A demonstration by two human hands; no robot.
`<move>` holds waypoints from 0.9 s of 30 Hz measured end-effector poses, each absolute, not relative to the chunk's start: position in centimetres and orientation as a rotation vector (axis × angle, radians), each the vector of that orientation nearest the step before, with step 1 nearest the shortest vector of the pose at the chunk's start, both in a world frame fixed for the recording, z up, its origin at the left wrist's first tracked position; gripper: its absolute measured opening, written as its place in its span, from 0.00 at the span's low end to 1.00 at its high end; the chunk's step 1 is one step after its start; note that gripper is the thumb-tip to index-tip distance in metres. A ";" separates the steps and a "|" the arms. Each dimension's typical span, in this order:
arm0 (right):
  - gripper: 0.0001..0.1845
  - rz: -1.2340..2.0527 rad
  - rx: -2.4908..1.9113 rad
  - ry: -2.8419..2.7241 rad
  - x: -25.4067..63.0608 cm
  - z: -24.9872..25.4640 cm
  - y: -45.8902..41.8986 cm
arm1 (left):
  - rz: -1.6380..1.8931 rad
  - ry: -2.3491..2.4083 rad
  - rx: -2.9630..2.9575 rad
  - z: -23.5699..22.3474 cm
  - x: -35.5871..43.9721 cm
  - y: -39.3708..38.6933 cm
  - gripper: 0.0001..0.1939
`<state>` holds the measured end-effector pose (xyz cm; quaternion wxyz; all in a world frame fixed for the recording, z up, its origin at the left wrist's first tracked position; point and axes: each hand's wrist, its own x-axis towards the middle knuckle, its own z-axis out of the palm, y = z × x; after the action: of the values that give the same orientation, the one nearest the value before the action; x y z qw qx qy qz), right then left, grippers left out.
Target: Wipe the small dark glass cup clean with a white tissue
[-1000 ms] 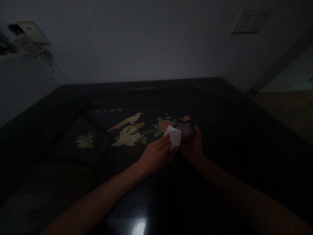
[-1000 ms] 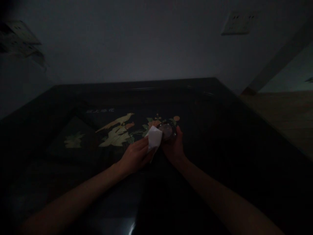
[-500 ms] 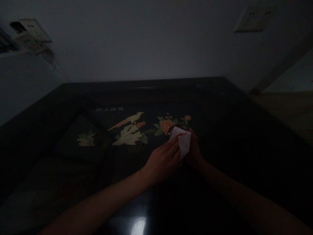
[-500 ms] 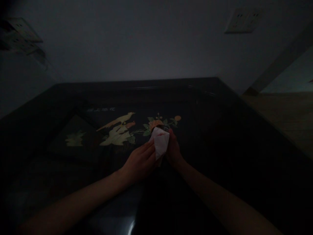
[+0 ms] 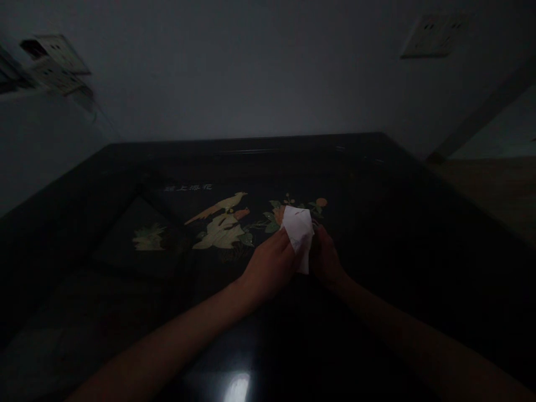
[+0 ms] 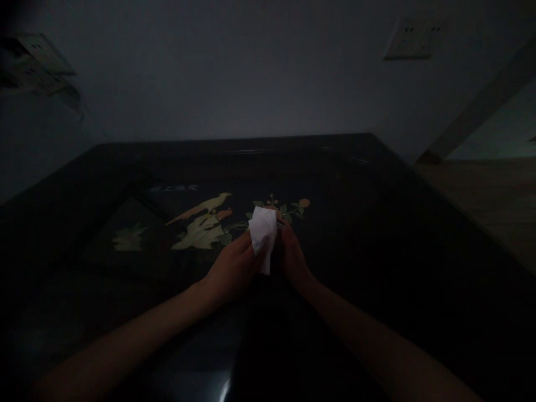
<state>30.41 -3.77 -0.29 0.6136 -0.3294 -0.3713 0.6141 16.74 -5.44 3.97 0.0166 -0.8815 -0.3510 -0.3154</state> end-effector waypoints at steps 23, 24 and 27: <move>0.22 1.570 -0.808 -0.449 31.5 0.5 -2.5 | -1.055 -0.816 -2.725 3.7 16.8 -5.9 0.07; 0.21 1.556 -0.814 -0.475 31.4 0.6 -2.6 | -1.059 -0.798 -2.730 3.7 16.9 -6.0 0.07; 0.21 1.536 -0.821 -0.547 31.0 0.9 -2.9 | -1.063 -0.766 -2.745 3.5 16.9 -6.2 0.07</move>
<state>31.02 -2.94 0.88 0.6115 -0.3559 -0.2372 0.6657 16.92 -6.19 3.55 0.0501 -0.9014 -0.2514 -0.3490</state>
